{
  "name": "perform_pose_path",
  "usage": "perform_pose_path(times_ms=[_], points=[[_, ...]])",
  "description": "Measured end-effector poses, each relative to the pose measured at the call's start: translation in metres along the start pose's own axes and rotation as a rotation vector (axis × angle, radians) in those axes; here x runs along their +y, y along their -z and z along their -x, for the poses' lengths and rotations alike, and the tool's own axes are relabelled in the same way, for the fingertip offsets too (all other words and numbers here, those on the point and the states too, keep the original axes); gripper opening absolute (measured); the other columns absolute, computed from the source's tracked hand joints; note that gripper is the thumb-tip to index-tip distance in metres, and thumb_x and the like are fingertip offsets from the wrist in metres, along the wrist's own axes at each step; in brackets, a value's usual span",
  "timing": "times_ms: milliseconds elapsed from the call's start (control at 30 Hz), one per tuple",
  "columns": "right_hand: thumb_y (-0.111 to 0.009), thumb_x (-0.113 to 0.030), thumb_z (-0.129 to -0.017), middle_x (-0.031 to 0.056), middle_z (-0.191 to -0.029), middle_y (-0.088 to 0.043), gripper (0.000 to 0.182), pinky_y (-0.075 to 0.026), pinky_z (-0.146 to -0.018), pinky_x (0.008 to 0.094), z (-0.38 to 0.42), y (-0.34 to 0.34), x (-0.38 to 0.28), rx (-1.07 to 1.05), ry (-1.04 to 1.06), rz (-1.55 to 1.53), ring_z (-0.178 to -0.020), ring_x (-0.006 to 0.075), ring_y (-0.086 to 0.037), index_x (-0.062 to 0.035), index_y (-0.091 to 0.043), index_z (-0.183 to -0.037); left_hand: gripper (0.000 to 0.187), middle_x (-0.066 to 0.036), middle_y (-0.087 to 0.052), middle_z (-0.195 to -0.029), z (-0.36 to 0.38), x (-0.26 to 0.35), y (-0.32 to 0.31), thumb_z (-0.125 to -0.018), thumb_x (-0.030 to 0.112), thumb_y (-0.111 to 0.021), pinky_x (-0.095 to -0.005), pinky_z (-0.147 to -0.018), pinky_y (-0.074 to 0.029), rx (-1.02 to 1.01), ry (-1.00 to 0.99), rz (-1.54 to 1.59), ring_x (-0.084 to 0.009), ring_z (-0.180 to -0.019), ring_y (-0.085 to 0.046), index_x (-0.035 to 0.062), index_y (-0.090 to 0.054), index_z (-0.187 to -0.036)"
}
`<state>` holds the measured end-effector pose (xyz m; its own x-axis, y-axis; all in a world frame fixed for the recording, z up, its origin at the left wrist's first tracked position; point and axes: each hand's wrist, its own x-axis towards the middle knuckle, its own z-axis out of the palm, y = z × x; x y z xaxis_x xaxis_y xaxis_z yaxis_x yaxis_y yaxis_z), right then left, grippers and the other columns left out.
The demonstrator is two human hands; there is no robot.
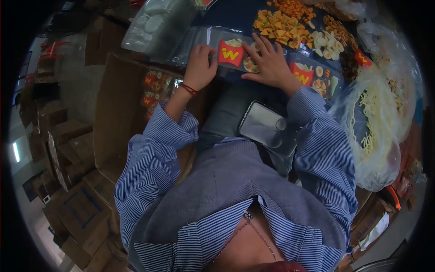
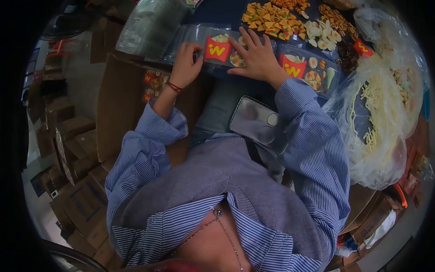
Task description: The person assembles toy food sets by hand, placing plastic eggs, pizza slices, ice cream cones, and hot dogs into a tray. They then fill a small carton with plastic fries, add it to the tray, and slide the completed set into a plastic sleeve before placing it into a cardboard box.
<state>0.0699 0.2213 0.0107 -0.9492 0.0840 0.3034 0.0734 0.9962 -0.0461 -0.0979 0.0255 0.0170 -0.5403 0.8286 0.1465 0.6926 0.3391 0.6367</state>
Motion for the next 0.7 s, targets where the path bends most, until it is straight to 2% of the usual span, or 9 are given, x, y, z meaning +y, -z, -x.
perform_pose_path(times_ms=[133, 233, 300, 333, 400, 433, 533, 600, 700], points=[[-0.065, -0.06, -0.072, 0.0212, -0.14, -0.036, 0.087, -0.03, -0.099, 0.0582, -0.002, 0.006, -0.003, -0.103, -0.053, -0.021, -0.128, 0.0354, -0.038, -0.0232, -0.034, -0.145, 0.023, -0.016, -0.055, -0.105, 0.0, -0.018, -0.014, -0.078, 0.005, -0.062, -0.0391, -0.085, -0.046, 0.133, 0.064, 0.171, -0.0339, -0.1, -0.054, 0.0014, -0.058, -0.101], [-0.069, -0.054, -0.07, 0.0193, -0.134, -0.041, 0.087, -0.031, -0.099, 0.0565, -0.007, 0.011, -0.001, -0.125, -0.201, -0.097, -0.124, 0.0355, -0.04, -0.0228, -0.036, -0.144, 0.022, -0.017, -0.057, -0.1, -0.006, -0.002, -0.012, -0.08, 0.014, -0.064, -0.0399, -0.084, -0.046, 0.016, 0.11, 0.018, -0.0335, -0.098, -0.056, 0.0012, -0.059, -0.097], [-0.07, -0.05, -0.068, 0.0186, -0.127, -0.043, 0.086, -0.036, -0.097, 0.0502, -0.007, 0.018, 0.003, -0.052, -0.319, -0.263, -0.118, 0.0352, -0.044, -0.0219, -0.039, -0.143, 0.02, -0.015, -0.061, -0.092, -0.001, 0.02, -0.012, -0.084, 0.02, -0.064, -0.0358, -0.074, -0.049, 0.102, 0.048, -0.48, -0.0269, -0.082, -0.062, 0.0022, -0.063, -0.093], [-0.07, -0.05, -0.068, 0.0186, -0.127, -0.043, 0.086, -0.036, -0.097, 0.0502, -0.008, 0.022, 0.007, -0.052, -0.318, -0.265, -0.118, 0.0352, -0.044, -0.0219, -0.039, -0.143, 0.02, -0.015, -0.061, -0.092, -0.004, 0.021, -0.01, -0.084, 0.02, -0.064, -0.0358, -0.074, -0.049, 0.101, 0.05, -0.482, -0.0269, -0.082, -0.062, 0.0022, -0.063, -0.093], [-0.071, -0.048, -0.07, 0.0199, -0.123, -0.044, 0.084, -0.041, -0.094, 0.042, -0.008, 0.029, 0.02, 0.001, -0.397, -0.777, -0.113, 0.0342, -0.048, -0.0215, -0.04, -0.143, 0.025, -0.013, -0.064, -0.084, -0.014, 0.018, -0.007, -0.085, 0.027, -0.063, -0.0333, -0.075, -0.048, -0.116, 0.183, -0.291, -0.0265, -0.08, -0.063, 0.004, -0.068, -0.093], [-0.07, -0.048, -0.073, 0.0209, -0.122, -0.043, 0.084, -0.043, -0.092, 0.0368, -0.008, 0.03, 0.027, 0.031, -0.372, -0.857, -0.111, 0.0319, -0.05, -0.0214, -0.037, -0.145, 0.025, -0.013, -0.064, -0.084, -0.017, 0.011, -0.008, -0.085, 0.027, -0.063, -0.0333, -0.075, -0.048, -0.116, 0.179, -0.295, -0.0265, -0.08, -0.063, 0.004, -0.068, -0.093], [-0.069, -0.047, -0.076, 0.0211, -0.122, -0.043, 0.081, -0.041, -0.095, 0.0364, -0.006, 0.036, 0.037, 0.029, -0.401, -0.983, -0.114, 0.0306, -0.048, -0.0208, -0.037, -0.145, 0.024, -0.012, -0.068, -0.085, -0.025, -0.01, 0.003, -0.086, 0.031, -0.062, -0.0365, -0.078, -0.049, -0.116, 0.293, -0.03, -0.024, -0.082, -0.064, 0.0107, -0.073, -0.089], [-0.069, -0.048, -0.076, 0.0208, -0.122, -0.043, 0.081, -0.04, -0.096, 0.036, -0.005, 0.039, 0.038, 0.01, -0.413, -1.02, -0.115, 0.0307, -0.048, -0.0202, -0.037, -0.145, 0.027, -0.008, -0.069, -0.088, -0.031, -0.019, 0.017, -0.091, 0.024, -0.058, -0.0277, -0.077, -0.047, -0.315, 0.375, 0.17, -0.0153, -0.083, -0.062, 0.0046, -0.069, -0.106], [-0.068, -0.048, -0.077, 0.0206, -0.123, -0.043, 0.08, -0.038, -0.098, 0.0356, -0.001, 0.038, 0.036, -0.011, -0.404, -1.05, -0.116, 0.0312, -0.047, -0.0193, -0.037, -0.145, 0.028, -0.004, -0.068, -0.089, -0.036, -0.022, 0.029, -0.093, 0.022, -0.057, -0.0262, -0.076, -0.046, -0.454, 0.371, 0.302, -0.0111, -0.084, -0.06, 0.0028, -0.069, -0.109]])
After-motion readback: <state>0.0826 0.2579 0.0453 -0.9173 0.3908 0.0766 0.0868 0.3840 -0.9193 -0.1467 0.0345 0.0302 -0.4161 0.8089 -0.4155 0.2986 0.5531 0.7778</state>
